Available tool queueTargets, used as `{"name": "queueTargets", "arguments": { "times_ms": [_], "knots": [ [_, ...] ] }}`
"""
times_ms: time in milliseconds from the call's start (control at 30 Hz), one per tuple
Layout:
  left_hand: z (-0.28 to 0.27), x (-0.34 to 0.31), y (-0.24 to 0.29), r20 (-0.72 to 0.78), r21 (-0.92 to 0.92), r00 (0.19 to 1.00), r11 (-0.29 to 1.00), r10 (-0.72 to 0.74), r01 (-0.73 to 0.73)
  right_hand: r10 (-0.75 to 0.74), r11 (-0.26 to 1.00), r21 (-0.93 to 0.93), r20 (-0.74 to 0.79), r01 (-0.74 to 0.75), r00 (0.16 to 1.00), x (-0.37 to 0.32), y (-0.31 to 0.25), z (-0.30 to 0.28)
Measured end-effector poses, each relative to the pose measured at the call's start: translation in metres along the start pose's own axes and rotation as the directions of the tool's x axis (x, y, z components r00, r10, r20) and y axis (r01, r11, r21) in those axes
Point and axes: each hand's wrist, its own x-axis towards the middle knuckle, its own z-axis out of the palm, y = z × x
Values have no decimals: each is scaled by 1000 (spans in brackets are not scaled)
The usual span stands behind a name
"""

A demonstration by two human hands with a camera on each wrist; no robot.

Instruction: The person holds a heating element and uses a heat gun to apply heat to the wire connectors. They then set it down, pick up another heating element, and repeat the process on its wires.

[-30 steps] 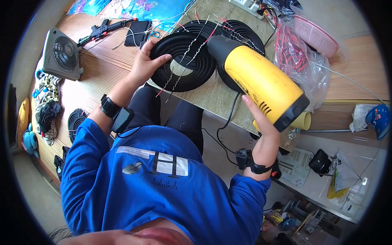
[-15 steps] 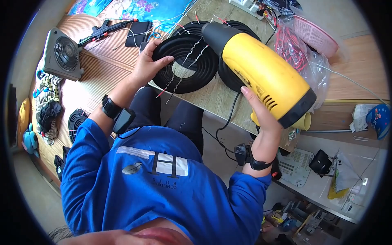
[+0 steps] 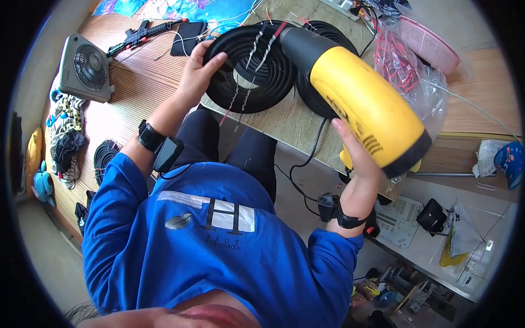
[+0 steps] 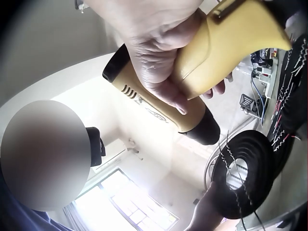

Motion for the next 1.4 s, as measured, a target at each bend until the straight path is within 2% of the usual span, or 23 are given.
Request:
{"name": "queueTargets", "arguments": {
  "times_ms": [33, 133, 200, 267, 433, 567, 733, 833, 867, 967, 1000, 1100, 1200, 1400],
  "knots": [
    [-2, 1, -1, -1, 2, 1000, 1000, -1, 1, -30, 998, 51, 15, 29, 999, -3, 2, -1],
    [-8, 4, -2, -141, -431, 976, 898, -164, 88, -69, 998, -13, 12, 69, 998, -12, 15, -4],
    [-16, 6, -3, -134, -498, 972, 861, -195, 104, -88, 995, -45, 9, 89, 996, -15, 21, -8],
    [-22, 6, -5, -115, -624, 959, 770, -257, 131, -64, 998, 25, -10, 64, 998, -17, 27, -13],
    [-22, 6, -8, -199, -661, 930, 743, -310, 106, -60, 997, 47, -30, 61, 998, -27, 32, -16],
    [-17, 5, -3, -186, -652, 946, 754, -265, 82, -96, 993, -66, 75, 101, 993, -32, 37, -13],
    [-14, 2, 1, -167, -646, 969, 763, -182, 32, -10, 998, -56, 21, 11, 1000, -27, 33, 1],
    [-17, 4, -1, -163, -654, 973, 756, -161, 15, -61, 974, -203, 177, 97, 982, -24, 36, 0],
    [-18, 4, -2, -172, -651, 971, 759, -164, 13, -60, 974, -204, 178, 96, 982, -24, 36, 0],
    [-21, 5, -4, -189, -644, 968, 765, -168, 7, -160, 903, -348, 270, 252, 949, -23, 36, 4],
    [-23, 5, -6, -206, -628, 963, 778, -176, 8, -161, 903, -348, 271, 253, 949, -23, 36, 5],
    [-23, 6, -5, -240, -597, 951, 802, -194, 13, -111, 936, -298, 251, 186, 962, -24, 35, 6],
    [-22, 6, -2, -174, -644, 976, 765, -131, -12, -74, 942, -303, 233, 145, 970, -23, 35, 6],
    [-26, 6, 0, -191, -629, 975, 777, -111, -34, -36, 970, -229, 207, 84, 978, -25, 31, 8]
  ]
}}
